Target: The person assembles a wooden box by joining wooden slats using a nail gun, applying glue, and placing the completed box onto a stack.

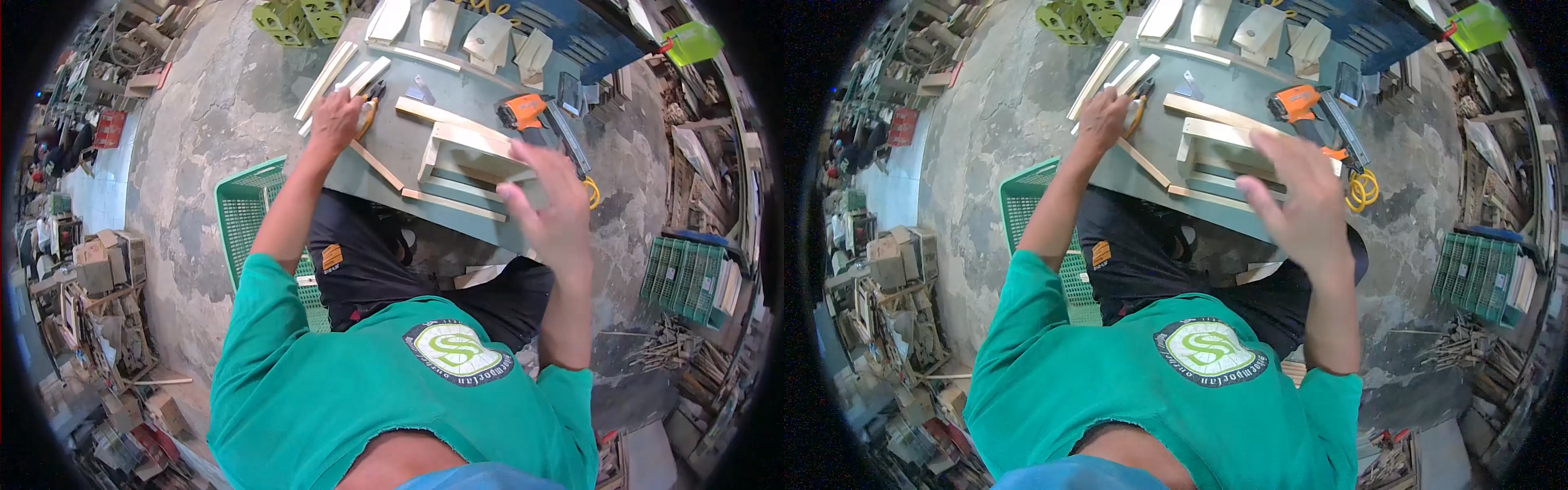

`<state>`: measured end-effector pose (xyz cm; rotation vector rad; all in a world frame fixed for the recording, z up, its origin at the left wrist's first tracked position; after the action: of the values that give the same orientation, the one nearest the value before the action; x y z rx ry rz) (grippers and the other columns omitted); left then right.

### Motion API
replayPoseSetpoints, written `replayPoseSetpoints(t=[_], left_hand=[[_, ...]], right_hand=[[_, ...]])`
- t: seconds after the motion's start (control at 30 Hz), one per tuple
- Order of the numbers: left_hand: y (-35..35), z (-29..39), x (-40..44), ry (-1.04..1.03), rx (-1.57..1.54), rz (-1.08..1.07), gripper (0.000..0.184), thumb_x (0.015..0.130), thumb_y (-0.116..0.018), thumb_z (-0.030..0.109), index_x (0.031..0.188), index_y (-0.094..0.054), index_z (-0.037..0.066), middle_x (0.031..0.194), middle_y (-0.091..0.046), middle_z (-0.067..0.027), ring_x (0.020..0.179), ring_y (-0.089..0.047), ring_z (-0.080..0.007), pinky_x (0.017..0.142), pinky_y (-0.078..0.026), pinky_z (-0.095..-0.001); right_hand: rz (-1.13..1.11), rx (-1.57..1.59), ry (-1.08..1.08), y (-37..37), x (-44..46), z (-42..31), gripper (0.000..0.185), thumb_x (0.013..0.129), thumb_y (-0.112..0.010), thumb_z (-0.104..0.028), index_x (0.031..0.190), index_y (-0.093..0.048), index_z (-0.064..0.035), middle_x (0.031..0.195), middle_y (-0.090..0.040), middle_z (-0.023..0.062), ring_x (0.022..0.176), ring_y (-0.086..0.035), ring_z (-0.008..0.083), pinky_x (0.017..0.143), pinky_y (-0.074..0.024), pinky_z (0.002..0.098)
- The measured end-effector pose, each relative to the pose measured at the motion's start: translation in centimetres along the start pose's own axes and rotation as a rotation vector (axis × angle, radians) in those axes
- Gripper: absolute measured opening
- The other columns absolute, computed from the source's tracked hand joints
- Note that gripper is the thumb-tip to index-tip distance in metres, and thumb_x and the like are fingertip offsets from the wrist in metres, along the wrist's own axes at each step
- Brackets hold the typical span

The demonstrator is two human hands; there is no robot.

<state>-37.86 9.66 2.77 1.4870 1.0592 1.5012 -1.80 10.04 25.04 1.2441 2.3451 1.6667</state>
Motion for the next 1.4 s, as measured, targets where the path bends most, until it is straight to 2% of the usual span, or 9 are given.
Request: replayPoseSetpoints(t=[0.13,0.33,0.4,0.6,0.73,0.8,1.03,1.33,1.4], left_hand=[[9.0,3.4,-2.0,0.077,-0.367,0.355,0.012,0.082,-0.078,0.009,0.089,-0.067,0.009,0.085,-0.06,-0.0087,0.079,-0.065,-0.029,0.071,-0.051,-0.0437],[18.8,15.8,-10.6,-0.069,-0.848,0.277,0.023,0.072,-0.079,-0.004,0.093,-0.074,0.003,0.094,-0.063,-0.0109,0.085,-0.065,-0.0269,0.069,-0.056,-0.0361],[19.4,18.5,-11.6,-0.055,-1.022,0.334,0.023,0.067,-0.079,-0.007,0.088,-0.073,0.001,0.098,-0.063,-0.0112,0.087,-0.065,-0.0267,0.072,-0.057,-0.0357],[19.2,18.6,-12.8,0.011,-1.082,0.33,0.04,0.072,-0.078,-0.007,0.11,-0.07,0.002,0.112,-0.068,-0.0164,0.097,-0.07,-0.031,0.08,-0.06,-0.0382],[16.7,14.1,-13.9,0.128,-0.892,0.253,0.022,0.079,-0.076,-0.002,0.1,-0.071,0.002,0.106,-0.07,-0.0159,0.095,-0.071,-0.0325,0.082,-0.06,-0.0406],[14.3,11.0,-15.0,0.262,-0.78,0.239,0.015,0.084,-0.074,-0.001,0.098,-0.072,0.001,0.104,-0.071,-0.0152,0.095,-0.07,-0.032,0.083,-0.059,-0.0409],[6.0,3.4,-20.4,0.644,-0.578,0.091,0.012,0.088,-0.073,0.007,0.1,-0.07,0.002,0.11,-0.069,-0.0146,0.103,-0.068,-0.0336,0.091,-0.055,-0.0414],[3.4,2.2,-19.6,0.675,-0.526,0.068,0.012,0.089,-0.072,0.018,0.096,-0.07,0.009,0.099,-0.068,-0.0074,0.092,-0.066,-0.03,0.081,-0.048,-0.0439],[3.1,1.9,-19.8,0.688,-0.553,0.048,0.01,0.089,-0.071,0.017,0.095,-0.07,0.008,0.098,-0.068,-0.0077,0.091,-0.066,-0.0299,0.08,-0.048,-0.0441]], right_hand=[[0.092,0.622,-0.285,-2.2,-4.7,-1.8,0.038,0.092,-0.081,-0.023,0.12,-0.071,0.0,0.111,-0.075,0.0135,0.102,-0.07,0.0237,0.09,-0.0545,0.0351],[-0.001,1.224,-0.692,-11.3,-7.2,-4.3,0.048,0.1,-0.074,-0.038,0.126,-0.059,-0.0004,0.116,-0.07,0.0092,0.109,-0.066,0.0139,0.096,-0.0522,0.0302],[-0.001,1.378,-0.814,-12.7,-7.0,-4.6,0.029,0.099,-0.075,-0.021,0.114,-0.059,-0.002,0.099,-0.068,0.0038,0.086,-0.065,0.0077,0.076,-0.0538,0.0239],[0.128,1.346,-0.77,-12.3,-6.4,-4.2,0.024,0.1,-0.075,-0.017,0.112,-0.063,-0.0014,0.094,-0.07,0.0022,0.082,-0.066,0.0078,0.074,-0.0538,0.0229],[0.066,0.963,-0.775,-11.1,-5.4,-1.4,0.033,0.099,-0.077,-0.022,0.12,-0.071,0.0038,0.097,-0.072,0.0045,0.081,-0.065,0.0081,0.073,-0.0521,0.0231],[0.076,0.757,-0.593,-11.1,-4.7,-0.4,0.035,0.1,-0.076,-0.024,0.122,-0.071,0.0029,0.093,-0.071,0.0034,0.078,-0.066,0.0085,0.07,-0.0527,0.0227],[0.097,0.896,-0.73,-10.7,-2.7,-0.4,0.025,0.099,-0.074,-0.013,0.117,-0.072,0.0034,0.096,-0.075,0.0081,0.081,-0.07,0.0115,0.073,-0.058,0.0266],[0.091,1.217,-0.842,-11.1,-2.2,0.2,0.028,0.1,-0.072,-0.012,0.124,-0.068,0.0028,0.106,-0.075,0.0072,0.09,-0.07,0.0112,0.077,-0.0581,0.0258],[0.08,1.066,-0.757,-10.7,-2.4,0.4,0.034,0.101,-0.071,-0.011,0.131,-0.063,0.0014,0.111,-0.074,0.0087,0.095,-0.07,0.0123,0.079,-0.0579,0.026]])
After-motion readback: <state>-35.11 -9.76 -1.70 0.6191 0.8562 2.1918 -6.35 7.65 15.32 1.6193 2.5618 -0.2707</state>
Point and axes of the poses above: each hand's wrist, its own x-axis towards the middle knuckle, its own y-axis out of the back of the hand, z = x × y, the point moved 4 cm from there along x, towards the middle knuckle
